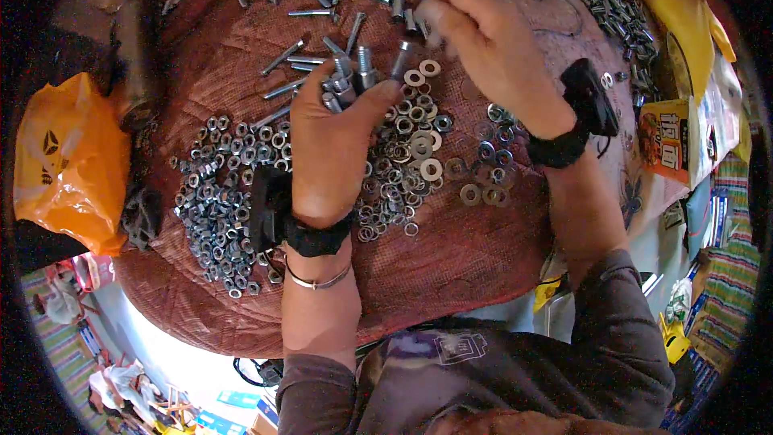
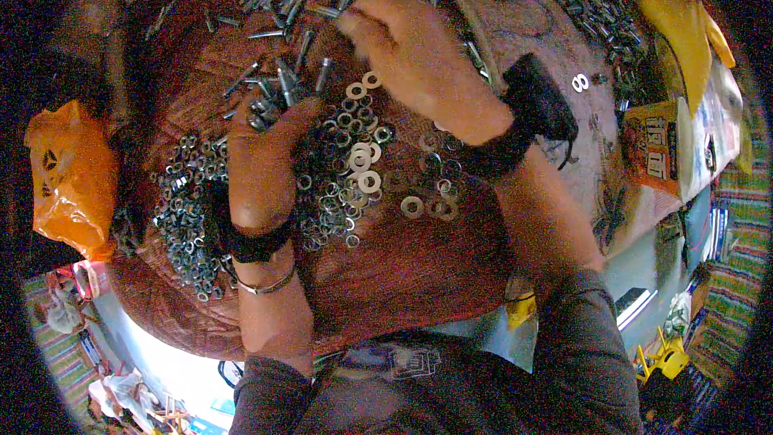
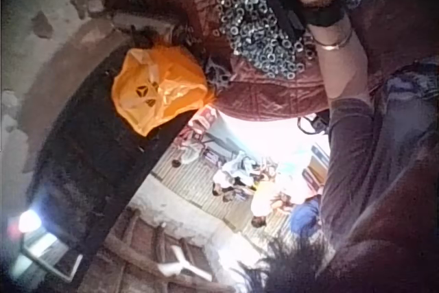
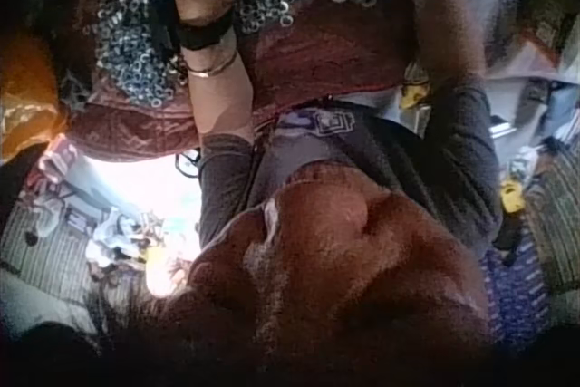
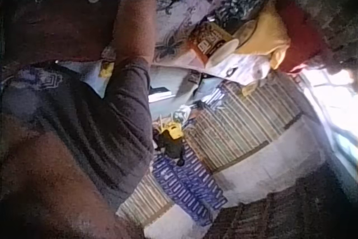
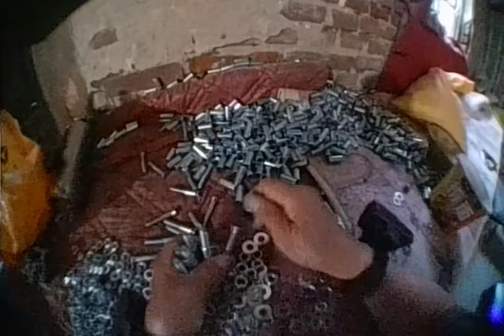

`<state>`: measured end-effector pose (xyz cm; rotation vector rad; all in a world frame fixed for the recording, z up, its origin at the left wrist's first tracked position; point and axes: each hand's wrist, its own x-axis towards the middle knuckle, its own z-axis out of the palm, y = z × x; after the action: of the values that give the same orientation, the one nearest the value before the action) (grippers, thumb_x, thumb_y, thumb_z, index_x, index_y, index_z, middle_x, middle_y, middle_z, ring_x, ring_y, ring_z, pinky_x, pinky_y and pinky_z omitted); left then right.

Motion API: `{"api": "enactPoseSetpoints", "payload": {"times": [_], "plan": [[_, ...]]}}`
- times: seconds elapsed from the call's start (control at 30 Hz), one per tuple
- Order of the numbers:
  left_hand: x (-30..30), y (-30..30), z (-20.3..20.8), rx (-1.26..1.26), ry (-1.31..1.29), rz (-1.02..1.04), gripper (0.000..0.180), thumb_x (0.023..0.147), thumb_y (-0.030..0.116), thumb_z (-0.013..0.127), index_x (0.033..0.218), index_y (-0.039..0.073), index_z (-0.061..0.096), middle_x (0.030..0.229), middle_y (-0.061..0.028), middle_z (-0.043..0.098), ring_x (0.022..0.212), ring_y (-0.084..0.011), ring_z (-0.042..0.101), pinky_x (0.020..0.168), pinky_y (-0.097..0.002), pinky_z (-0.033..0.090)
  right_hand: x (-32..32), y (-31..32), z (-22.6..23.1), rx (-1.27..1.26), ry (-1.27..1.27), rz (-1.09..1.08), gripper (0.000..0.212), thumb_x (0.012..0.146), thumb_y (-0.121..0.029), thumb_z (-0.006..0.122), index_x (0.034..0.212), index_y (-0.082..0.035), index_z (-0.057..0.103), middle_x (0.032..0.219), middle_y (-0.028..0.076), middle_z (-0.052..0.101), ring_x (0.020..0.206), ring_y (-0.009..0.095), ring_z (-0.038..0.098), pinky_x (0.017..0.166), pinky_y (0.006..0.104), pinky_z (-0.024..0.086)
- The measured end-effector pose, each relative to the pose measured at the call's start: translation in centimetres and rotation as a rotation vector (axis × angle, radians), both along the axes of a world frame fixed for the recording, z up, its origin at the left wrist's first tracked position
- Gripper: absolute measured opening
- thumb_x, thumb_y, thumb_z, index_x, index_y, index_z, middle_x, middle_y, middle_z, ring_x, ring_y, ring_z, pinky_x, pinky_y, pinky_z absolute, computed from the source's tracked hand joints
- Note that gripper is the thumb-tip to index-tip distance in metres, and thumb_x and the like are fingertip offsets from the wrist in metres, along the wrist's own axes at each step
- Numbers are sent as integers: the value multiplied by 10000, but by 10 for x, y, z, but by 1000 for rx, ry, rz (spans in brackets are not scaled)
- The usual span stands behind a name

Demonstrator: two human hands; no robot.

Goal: Manually assembling nuts onto bolts and sorting metal washers and fasteners.

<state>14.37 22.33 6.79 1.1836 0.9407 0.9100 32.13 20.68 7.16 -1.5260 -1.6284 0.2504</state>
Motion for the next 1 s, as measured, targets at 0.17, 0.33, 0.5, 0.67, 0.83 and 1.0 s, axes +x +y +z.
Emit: {"api": "enactPoseSetpoints", "payload": {"times": [0.17, 0.33, 0.5, 0.67, 0.83, 1.0], "plan": [[-3, 3, -8, -71, -71, 24, 114, 767, 51, 674, 847, 59, 593, 661, 41, 592, 496, -10, 461, 451, -158, 347, 13, 11, -19, -34, -500, -216, 150, 823, -145, 553, 801, 3, 550, 764, 144, 557, 737, 319, 566, 645, 412, 439], [0, 0, -2, -108, -97, 49, 88, 777, 62, 666, 827, 72, 594, 666, 39, 596, 509, -11, 469, 447, -163, 342, 6, 16, -28, -120, -583, -207, 196, 721, -148, 635, 791, 8, 540, 863, 183, 543, 818, 396, 537, 715, 458, 434], [-5, 4, -7, -92, -135, 30, 88, 775, 66, 664, 827, 74, 594, 674, 40, 599, 524, -19, 488, 457, -165, 357, 3, 3, -21, -176, -433, -94, 198, 715, -129, 615, 853, 6, 567, 874, 190, 554, 847, 385, 539, 723, 450, 439], [-2, 4, -4, -57, -85, 57, 92, 767, 64, 665, 828, 63, 597, 684, 35, 603, 547, -28, 506, 470, -175, 374, -7, -4, -19, -94, -277, 81, 252, 718, -179, 574, 885, 10, 586, 836, 206, 594, 804, 394, 575, 740, 461, 468], [-1, 3, -3, -29, -110, 51, 128, 763, 41, 663, 865, 20, 589, 710, 20, 599, 593, -36, 515, 522, -185, 404, -5, 1, -5, -87, 150, 118, 229, 803, -216, 576, 873, 2, 576, 796, 192, 589, 762, 374, 571, 683, 413, 459], [3, 4, -7, 123, -6, 59, 141, 769, 40, 663, 881, 18, 579, 737, 24, 587, 618, -30, 490, 545, -182, 398, -10, -2, -8, 15, -88, 253, 226, 867, -182, 577, 1002, -1, 575, 804, 67, 602, 689, 116, 555, 628, 252, 448]]}}
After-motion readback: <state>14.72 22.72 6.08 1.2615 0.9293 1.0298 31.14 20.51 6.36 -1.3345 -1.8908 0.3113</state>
